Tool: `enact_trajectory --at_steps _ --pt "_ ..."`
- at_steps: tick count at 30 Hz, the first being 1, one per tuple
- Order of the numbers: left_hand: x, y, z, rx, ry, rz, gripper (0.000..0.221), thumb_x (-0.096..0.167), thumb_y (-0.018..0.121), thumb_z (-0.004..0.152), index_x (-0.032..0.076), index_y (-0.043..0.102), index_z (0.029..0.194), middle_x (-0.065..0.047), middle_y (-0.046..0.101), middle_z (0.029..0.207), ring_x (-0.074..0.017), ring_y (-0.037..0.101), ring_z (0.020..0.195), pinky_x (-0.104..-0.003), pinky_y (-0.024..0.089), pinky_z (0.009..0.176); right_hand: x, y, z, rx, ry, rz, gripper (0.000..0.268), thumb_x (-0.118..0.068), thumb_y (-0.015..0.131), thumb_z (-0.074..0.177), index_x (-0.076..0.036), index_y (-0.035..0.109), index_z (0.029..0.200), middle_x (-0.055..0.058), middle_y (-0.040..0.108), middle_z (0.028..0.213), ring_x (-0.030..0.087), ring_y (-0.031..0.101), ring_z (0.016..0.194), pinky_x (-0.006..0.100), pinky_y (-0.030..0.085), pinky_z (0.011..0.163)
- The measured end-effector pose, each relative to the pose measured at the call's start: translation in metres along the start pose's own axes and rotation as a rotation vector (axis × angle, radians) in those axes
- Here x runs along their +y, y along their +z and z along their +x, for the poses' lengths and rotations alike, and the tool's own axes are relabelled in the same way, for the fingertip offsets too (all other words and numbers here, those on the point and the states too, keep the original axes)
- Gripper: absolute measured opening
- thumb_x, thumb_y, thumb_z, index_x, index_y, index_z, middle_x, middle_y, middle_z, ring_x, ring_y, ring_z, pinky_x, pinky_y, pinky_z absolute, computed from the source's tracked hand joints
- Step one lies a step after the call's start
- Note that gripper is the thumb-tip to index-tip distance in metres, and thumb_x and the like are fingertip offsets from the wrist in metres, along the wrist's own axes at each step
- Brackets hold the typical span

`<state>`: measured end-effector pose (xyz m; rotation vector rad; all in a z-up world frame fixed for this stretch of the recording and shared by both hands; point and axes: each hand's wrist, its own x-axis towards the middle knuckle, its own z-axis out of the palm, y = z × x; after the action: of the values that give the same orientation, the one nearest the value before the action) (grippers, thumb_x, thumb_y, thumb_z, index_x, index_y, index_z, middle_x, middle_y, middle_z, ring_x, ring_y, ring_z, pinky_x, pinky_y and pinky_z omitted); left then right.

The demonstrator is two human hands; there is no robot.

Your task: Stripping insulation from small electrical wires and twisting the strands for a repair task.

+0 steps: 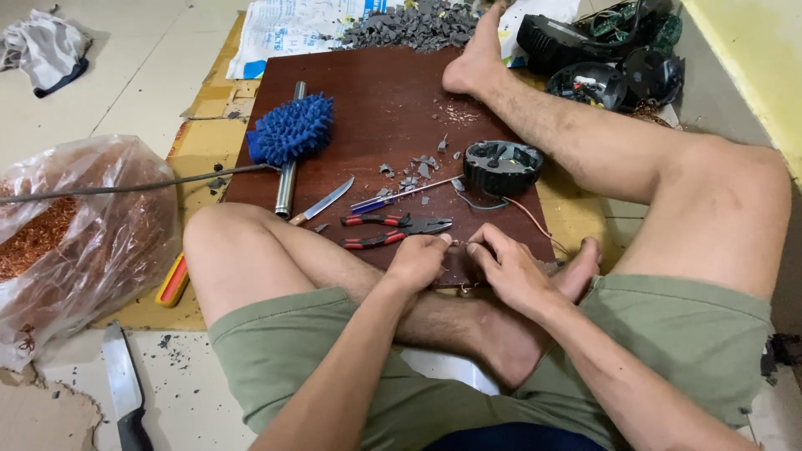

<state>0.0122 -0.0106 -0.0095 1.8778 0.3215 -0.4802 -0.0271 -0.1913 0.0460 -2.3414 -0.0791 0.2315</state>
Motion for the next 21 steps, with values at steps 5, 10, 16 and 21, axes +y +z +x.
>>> enact_trajectory --at_steps 5,10,16,21 --pt "0.011 -0.007 -0.022 0.003 0.088 -0.210 0.030 0.028 0.067 0.097 0.001 0.080 0.102 -0.007 0.062 0.066 -0.0143 0.061 0.054 -0.028 0.053 0.052 0.006 0.001 0.004 0.030 0.068 0.053 0.023 -0.034 0.057 0.104 -0.022 0.070 0.119 0.018 0.076 0.116 0.044 0.067 0.122 0.059 0.051 0.101" --pt "0.005 -0.012 -0.027 0.004 0.107 -0.278 0.029 0.025 0.076 0.089 0.005 0.080 0.110 -0.010 0.069 0.065 -0.0126 0.065 0.054 -0.022 0.054 0.054 0.034 0.005 0.019 0.175 0.126 0.324 0.021 -0.027 0.059 0.103 -0.015 0.075 0.110 0.012 0.077 0.087 0.029 0.074 0.091 0.045 0.056 0.085" --pt "0.010 -0.009 -0.033 0.000 0.137 -0.276 0.051 0.029 0.086 0.082 0.004 0.075 0.126 -0.012 0.076 0.071 -0.0115 0.068 0.059 -0.022 0.056 0.057 0.018 0.007 0.013 0.105 0.090 0.592 0.021 -0.015 0.060 0.102 -0.002 0.074 0.110 0.013 0.071 0.078 0.021 0.071 0.067 0.034 0.060 0.063" --pt "0.007 -0.004 -0.023 0.009 0.147 -0.124 0.035 0.023 0.080 0.084 0.012 0.081 0.117 -0.006 0.073 0.061 -0.0130 0.070 0.056 -0.024 0.057 0.058 0.004 0.010 0.011 -0.070 0.227 0.204 0.026 -0.049 0.063 0.094 -0.038 0.081 0.110 -0.003 0.082 0.087 0.018 0.078 0.092 0.029 0.048 0.095"
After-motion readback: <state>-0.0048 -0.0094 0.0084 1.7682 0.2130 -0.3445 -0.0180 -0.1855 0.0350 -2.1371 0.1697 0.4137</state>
